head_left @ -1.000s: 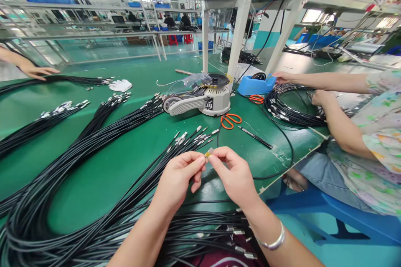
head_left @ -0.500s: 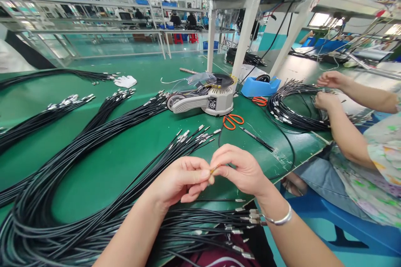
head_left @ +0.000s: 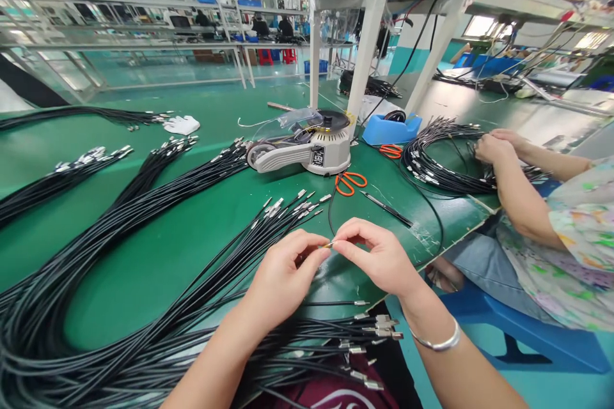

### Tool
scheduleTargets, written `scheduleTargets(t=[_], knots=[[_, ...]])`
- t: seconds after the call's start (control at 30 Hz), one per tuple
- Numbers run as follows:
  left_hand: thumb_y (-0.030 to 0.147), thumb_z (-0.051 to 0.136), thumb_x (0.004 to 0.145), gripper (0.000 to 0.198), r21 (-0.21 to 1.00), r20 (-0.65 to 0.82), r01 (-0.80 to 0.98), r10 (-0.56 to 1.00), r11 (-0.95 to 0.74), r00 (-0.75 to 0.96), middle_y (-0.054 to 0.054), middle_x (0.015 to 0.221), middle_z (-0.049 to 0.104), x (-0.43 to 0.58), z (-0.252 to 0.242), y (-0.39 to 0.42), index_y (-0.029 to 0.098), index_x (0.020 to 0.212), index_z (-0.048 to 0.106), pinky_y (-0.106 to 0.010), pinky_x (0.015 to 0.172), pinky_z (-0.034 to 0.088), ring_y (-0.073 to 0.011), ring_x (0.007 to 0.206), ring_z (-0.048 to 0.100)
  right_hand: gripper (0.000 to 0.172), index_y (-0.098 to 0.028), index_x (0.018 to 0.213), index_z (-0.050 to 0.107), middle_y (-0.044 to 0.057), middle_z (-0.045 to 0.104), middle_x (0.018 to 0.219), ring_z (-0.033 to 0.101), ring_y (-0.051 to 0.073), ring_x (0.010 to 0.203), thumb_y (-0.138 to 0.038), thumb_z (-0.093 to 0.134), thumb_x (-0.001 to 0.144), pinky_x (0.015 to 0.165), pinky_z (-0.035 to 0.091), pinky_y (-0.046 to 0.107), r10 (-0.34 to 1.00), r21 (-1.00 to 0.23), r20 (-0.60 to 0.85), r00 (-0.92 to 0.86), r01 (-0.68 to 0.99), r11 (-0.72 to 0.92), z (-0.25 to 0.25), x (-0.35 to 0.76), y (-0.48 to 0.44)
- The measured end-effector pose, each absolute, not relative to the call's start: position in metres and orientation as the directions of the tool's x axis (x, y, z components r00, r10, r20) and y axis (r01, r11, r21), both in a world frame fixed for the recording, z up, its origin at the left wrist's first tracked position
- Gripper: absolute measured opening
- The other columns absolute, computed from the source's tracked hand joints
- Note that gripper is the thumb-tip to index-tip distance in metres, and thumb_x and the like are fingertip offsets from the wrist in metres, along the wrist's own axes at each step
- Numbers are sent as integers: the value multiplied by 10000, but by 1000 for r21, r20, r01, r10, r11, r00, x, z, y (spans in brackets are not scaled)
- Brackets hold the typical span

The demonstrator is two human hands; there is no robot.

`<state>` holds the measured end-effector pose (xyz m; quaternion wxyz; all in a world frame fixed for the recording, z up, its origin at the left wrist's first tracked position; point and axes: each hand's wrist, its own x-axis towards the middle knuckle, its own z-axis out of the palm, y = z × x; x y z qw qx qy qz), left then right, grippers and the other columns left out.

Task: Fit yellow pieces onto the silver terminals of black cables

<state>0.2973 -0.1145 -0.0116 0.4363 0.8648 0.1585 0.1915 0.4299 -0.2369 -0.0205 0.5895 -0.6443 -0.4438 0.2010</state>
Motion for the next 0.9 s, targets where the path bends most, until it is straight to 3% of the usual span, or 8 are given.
scheduleTargets(t=[0.2,0.33,0.5,0.63,0.9], knots=[[212,474,880,207,709,295,-13,280,-705,913,-5,697,582,299,-12,-121,209,748,633,-242,630,445,-134,687,553,92,-232,785,689,20,653,767,586,180,717,-258,602,803,683,472,311,879,-892,263,397,447,65,-11,432,-248],[232,453,891,234,737,228,17,272,-676,935,-12,728,615,300,-10,-121,210,766,649,-245,660,465,-138,708,577,93,-224,751,677,14,652,743,586,170,691,-225,596,797,660,464,295,878,-852,271,395,523,28,-10,432,-253],[313,493,861,294,796,13,273,466,-541,885,-42,937,718,288,-1,-106,219,1096,642,-278,738,517,-178,819,661,119,-204,707,664,4,660,693,589,167,662,-277,616,788,628,452,283,831,-933,112,545,346,-101,-26,433,-248],[336,537,828,238,745,-23,317,452,-587,892,-26,994,721,281,-1,-104,238,963,707,-268,797,504,-185,891,661,153,-186,705,665,14,671,691,595,171,652,-320,629,769,624,454,289,831,-967,0,556,212,-143,-34,434,-248],[309,527,818,199,763,-64,324,434,-559,899,-4,840,710,300,-10,-120,208,829,699,-255,714,446,-161,780,622,169,-163,669,657,17,656,648,576,160,626,-317,636,736,615,449,276,805,-960,-83,588,169,-223,-33,432,-250]])
